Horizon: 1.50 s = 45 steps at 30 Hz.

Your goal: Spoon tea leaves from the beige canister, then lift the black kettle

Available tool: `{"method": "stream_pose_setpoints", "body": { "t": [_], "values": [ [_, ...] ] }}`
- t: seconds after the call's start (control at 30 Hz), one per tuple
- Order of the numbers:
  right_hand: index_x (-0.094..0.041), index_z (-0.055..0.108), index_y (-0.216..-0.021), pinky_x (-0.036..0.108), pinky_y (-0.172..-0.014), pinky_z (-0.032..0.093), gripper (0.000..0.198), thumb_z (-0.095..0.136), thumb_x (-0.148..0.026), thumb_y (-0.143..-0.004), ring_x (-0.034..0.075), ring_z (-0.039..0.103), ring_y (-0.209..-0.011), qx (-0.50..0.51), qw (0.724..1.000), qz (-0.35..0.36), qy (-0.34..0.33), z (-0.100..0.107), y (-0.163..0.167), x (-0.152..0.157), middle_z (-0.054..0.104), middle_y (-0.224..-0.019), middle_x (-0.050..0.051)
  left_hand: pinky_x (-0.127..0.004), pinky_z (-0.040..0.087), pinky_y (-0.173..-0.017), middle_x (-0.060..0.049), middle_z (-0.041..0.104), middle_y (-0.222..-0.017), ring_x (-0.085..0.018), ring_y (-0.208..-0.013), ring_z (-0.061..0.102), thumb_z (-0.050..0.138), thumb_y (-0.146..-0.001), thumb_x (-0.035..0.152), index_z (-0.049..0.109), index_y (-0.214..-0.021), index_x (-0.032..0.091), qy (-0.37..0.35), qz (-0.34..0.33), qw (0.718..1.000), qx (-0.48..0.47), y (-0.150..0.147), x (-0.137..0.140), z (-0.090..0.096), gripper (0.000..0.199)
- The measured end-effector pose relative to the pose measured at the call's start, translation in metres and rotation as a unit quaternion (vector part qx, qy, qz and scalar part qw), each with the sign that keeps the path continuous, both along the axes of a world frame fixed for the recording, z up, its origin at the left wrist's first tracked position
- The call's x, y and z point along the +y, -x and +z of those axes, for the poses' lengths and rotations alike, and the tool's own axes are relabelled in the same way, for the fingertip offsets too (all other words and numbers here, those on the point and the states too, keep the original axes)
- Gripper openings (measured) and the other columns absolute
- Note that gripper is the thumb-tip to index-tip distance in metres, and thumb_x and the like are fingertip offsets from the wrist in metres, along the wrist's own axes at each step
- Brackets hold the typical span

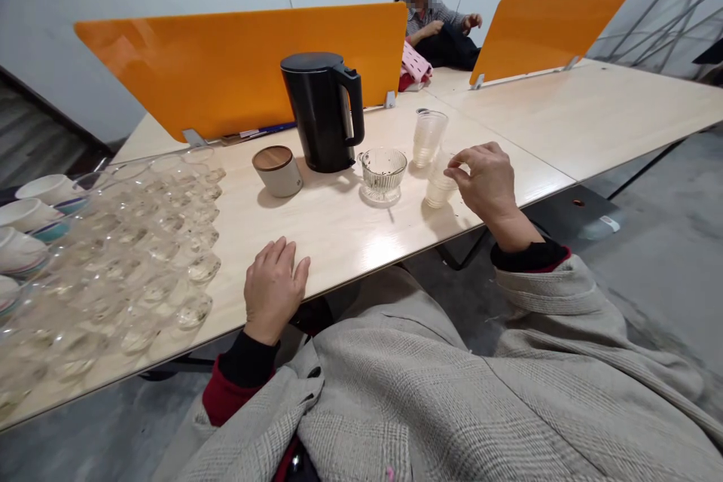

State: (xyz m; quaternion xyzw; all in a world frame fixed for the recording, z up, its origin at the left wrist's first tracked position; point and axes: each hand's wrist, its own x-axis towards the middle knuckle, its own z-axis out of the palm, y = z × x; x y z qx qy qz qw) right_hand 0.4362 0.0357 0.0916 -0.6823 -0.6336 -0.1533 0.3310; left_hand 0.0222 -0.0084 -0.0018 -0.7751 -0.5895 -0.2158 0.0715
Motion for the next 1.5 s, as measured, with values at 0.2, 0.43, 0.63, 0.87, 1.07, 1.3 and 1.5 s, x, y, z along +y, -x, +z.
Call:
{"method": "stream_pose_setpoints", "body": {
  "t": [0.2,0.43,0.63,0.87,1.07,1.3,1.5],
  "values": [
    [-0.025,0.071,-0.085,0.046,-0.098,0.051,0.023,0.058,-0.038,-0.097,0.030,0.067,-0.100,-0.030,0.991,-0.010,-0.127,0.019,0.014,-0.017,0.082,-0.095,0.012,-0.052,0.053,-0.115,-0.020,0.069,-0.149,-0.039,-0.142,0.061,0.060,-0.104,0.034,0.071,-0.133,0.015,0.019,0.007,1.000,-0.006,-0.002,-0.003,0.003,0.037],
    [-0.024,0.072,-0.090,0.046,-0.097,0.053,0.020,0.066,-0.037,-0.104,0.026,0.073,-0.099,0.031,0.962,0.179,-0.202,0.026,0.110,-0.028,0.081,-0.093,0.005,-0.056,0.052,-0.119,-0.021,0.067,-0.150,-0.038,-0.144,0.060,0.062,-0.102,0.029,0.069,-0.133,0.013,-0.006,0.006,0.994,-0.111,0.004,0.002,-0.011,0.036],
    [-0.025,0.070,-0.091,0.045,-0.091,0.055,0.016,0.061,-0.024,-0.104,0.027,0.067,-0.098,0.103,0.910,0.399,-0.056,-0.039,0.206,0.020,0.077,-0.094,0.006,-0.056,0.053,-0.119,-0.020,0.072,-0.141,-0.034,-0.138,0.064,0.062,-0.101,0.026,0.070,-0.131,0.013,-0.040,-0.006,0.977,-0.209,0.013,0.008,-0.022,0.034],
    [-0.023,0.070,-0.093,0.045,-0.096,0.055,0.024,0.052,-0.025,-0.108,0.029,0.062,-0.108,0.077,0.889,0.450,0.015,-0.075,0.248,0.038,0.076,-0.101,0.010,-0.056,0.053,-0.119,-0.020,0.073,-0.139,-0.034,-0.136,0.065,0.065,-0.100,0.023,0.071,-0.131,0.013,-0.043,-0.009,0.972,-0.229,0.010,0.005,-0.020,0.034],
    [-0.021,0.073,-0.096,0.048,-0.100,0.057,0.023,0.054,-0.024,-0.108,0.030,0.065,-0.115,0.057,0.880,0.471,0.004,-0.076,0.254,0.046,0.079,-0.103,0.012,-0.055,0.052,-0.120,-0.021,0.074,-0.137,-0.034,-0.136,0.066,0.065,-0.099,0.022,0.071,-0.130,0.012,-0.043,-0.018,0.973,-0.225,0.010,0.004,-0.019,0.033],
    [-0.025,0.068,-0.139,0.060,-0.121,0.045,0.038,0.062,-0.041,-0.105,0.034,0.058,-0.142,0.052,0.906,0.421,-0.006,-0.041,0.233,0.049,0.068,-0.149,0.012,-0.056,0.053,-0.120,-0.022,0.073,-0.138,-0.035,-0.136,0.066,0.067,-0.099,0.022,0.072,-0.130,0.011,-0.043,-0.027,0.974,-0.222,0.010,0.004,-0.019,0.034],
    [-0.019,0.056,-0.154,0.063,-0.120,0.042,0.064,0.051,-0.060,-0.105,0.040,0.056,-0.142,0.048,0.947,0.314,0.041,-0.008,0.245,0.115,0.060,-0.156,0.019,-0.056,0.054,-0.118,-0.021,0.074,-0.138,-0.036,-0.136,0.065,0.068,-0.097,0.021,0.071,-0.132,0.011,-0.048,-0.018,0.974,-0.220,0.008,0.003,-0.019,0.036]
  ]
}}
